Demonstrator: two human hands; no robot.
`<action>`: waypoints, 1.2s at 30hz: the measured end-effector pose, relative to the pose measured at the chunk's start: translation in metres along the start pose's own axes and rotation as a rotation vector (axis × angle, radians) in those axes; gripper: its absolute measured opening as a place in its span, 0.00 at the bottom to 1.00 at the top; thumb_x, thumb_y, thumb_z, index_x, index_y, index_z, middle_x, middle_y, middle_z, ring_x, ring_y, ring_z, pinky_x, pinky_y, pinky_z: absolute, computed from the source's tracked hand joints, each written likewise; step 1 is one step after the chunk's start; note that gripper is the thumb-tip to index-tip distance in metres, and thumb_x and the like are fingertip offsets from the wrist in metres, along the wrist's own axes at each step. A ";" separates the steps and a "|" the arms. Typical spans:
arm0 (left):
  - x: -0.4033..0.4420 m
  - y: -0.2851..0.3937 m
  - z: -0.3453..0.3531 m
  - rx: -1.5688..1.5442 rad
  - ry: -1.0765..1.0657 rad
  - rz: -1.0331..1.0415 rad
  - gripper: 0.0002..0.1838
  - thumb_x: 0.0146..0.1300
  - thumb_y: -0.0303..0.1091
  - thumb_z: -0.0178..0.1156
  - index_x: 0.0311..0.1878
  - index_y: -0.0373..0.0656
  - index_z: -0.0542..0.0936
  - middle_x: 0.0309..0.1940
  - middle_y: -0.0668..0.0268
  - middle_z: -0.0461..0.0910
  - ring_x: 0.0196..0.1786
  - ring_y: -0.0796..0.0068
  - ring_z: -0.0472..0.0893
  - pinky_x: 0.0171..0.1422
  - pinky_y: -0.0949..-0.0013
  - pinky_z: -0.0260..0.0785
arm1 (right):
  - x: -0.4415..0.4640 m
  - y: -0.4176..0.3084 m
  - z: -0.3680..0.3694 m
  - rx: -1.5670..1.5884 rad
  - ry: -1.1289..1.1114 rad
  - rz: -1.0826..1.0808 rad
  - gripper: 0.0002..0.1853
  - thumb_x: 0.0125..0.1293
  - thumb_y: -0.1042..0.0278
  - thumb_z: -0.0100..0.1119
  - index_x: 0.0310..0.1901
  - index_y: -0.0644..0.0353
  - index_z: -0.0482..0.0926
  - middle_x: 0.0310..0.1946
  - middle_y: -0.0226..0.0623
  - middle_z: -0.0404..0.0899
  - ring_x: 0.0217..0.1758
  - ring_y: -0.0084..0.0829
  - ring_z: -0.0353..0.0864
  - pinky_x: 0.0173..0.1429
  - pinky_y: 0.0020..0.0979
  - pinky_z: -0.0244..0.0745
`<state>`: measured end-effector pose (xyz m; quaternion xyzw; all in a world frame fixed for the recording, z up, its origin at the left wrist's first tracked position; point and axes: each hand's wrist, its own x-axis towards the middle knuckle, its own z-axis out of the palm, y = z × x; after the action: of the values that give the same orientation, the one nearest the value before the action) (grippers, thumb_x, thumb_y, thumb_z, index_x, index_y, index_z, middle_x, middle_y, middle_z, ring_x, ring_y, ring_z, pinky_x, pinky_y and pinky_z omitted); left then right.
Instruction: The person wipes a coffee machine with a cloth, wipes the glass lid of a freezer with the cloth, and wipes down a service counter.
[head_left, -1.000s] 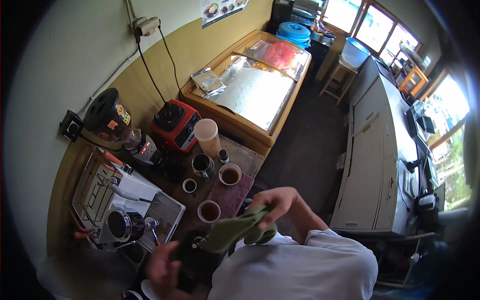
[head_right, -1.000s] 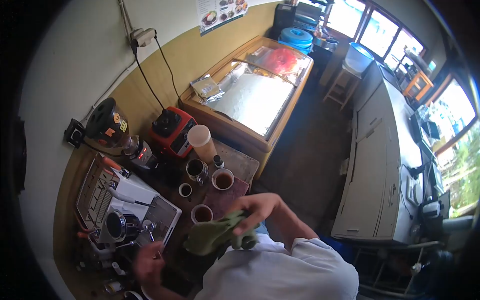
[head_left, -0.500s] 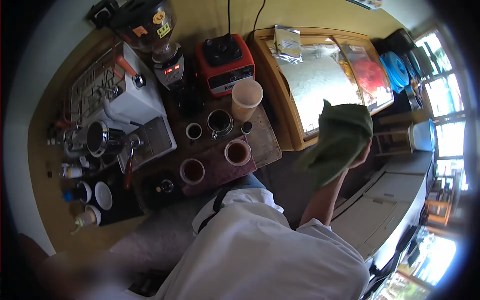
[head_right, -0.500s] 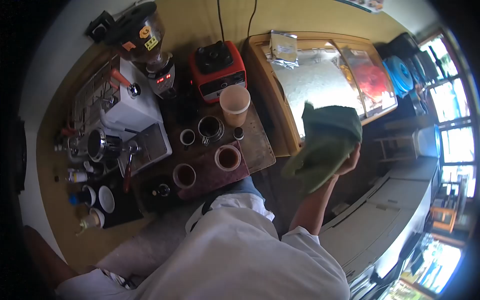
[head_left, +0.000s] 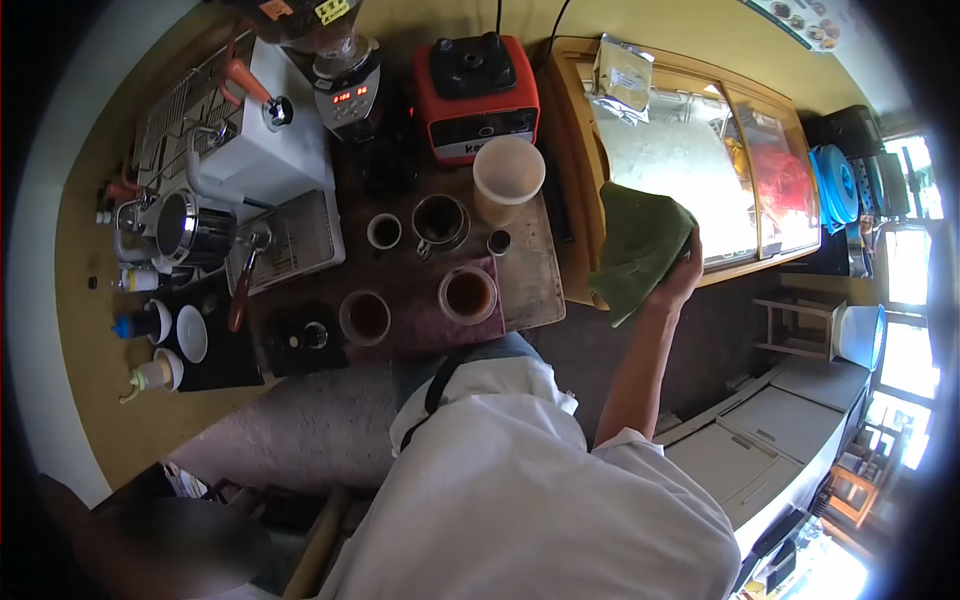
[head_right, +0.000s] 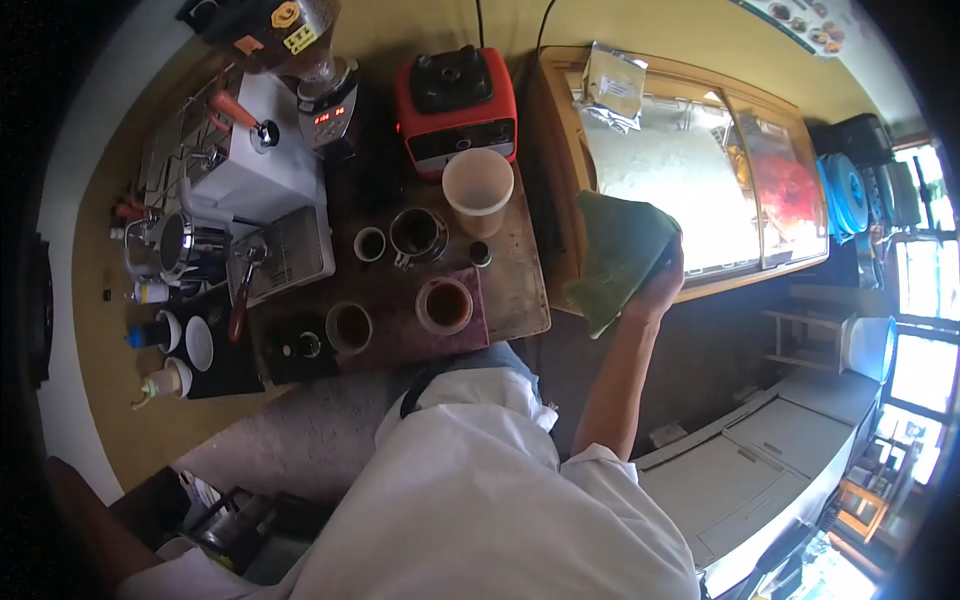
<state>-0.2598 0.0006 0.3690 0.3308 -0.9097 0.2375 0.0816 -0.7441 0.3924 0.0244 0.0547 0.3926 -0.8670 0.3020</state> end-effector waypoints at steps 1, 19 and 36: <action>-0.002 -0.001 -0.002 0.006 0.016 -0.001 0.22 0.72 0.47 0.48 0.43 0.34 0.79 0.41 0.49 0.80 0.46 0.49 0.80 0.55 0.42 0.73 | 0.002 0.000 -0.002 -0.013 -0.030 -0.005 0.25 0.77 0.51 0.44 0.61 0.65 0.76 0.58 0.47 0.79 0.62 0.46 0.79 0.67 0.48 0.74; -0.124 0.241 0.024 -1.250 -0.170 -0.034 0.08 0.65 0.28 0.61 0.44 0.35 0.81 0.41 0.52 0.83 0.48 0.54 0.83 0.57 0.54 0.75 | 0.132 0.049 -0.196 -0.885 0.295 -0.365 0.29 0.77 0.47 0.47 0.63 0.67 0.72 0.60 0.50 0.73 0.64 0.40 0.71 0.67 0.39 0.66; -0.172 0.293 0.087 -1.572 -0.523 -0.621 0.07 0.71 0.27 0.60 0.45 0.32 0.82 0.39 0.58 0.86 0.44 0.72 0.86 0.53 0.70 0.76 | 0.162 0.107 -0.209 -1.642 0.060 -0.453 0.32 0.76 0.45 0.42 0.71 0.61 0.66 0.74 0.54 0.59 0.76 0.55 0.55 0.78 0.49 0.53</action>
<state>-0.3148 0.2514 0.1300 0.4548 -0.6684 -0.5727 0.1357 -0.8447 0.4090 -0.2422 -0.2385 0.9062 -0.3449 0.0545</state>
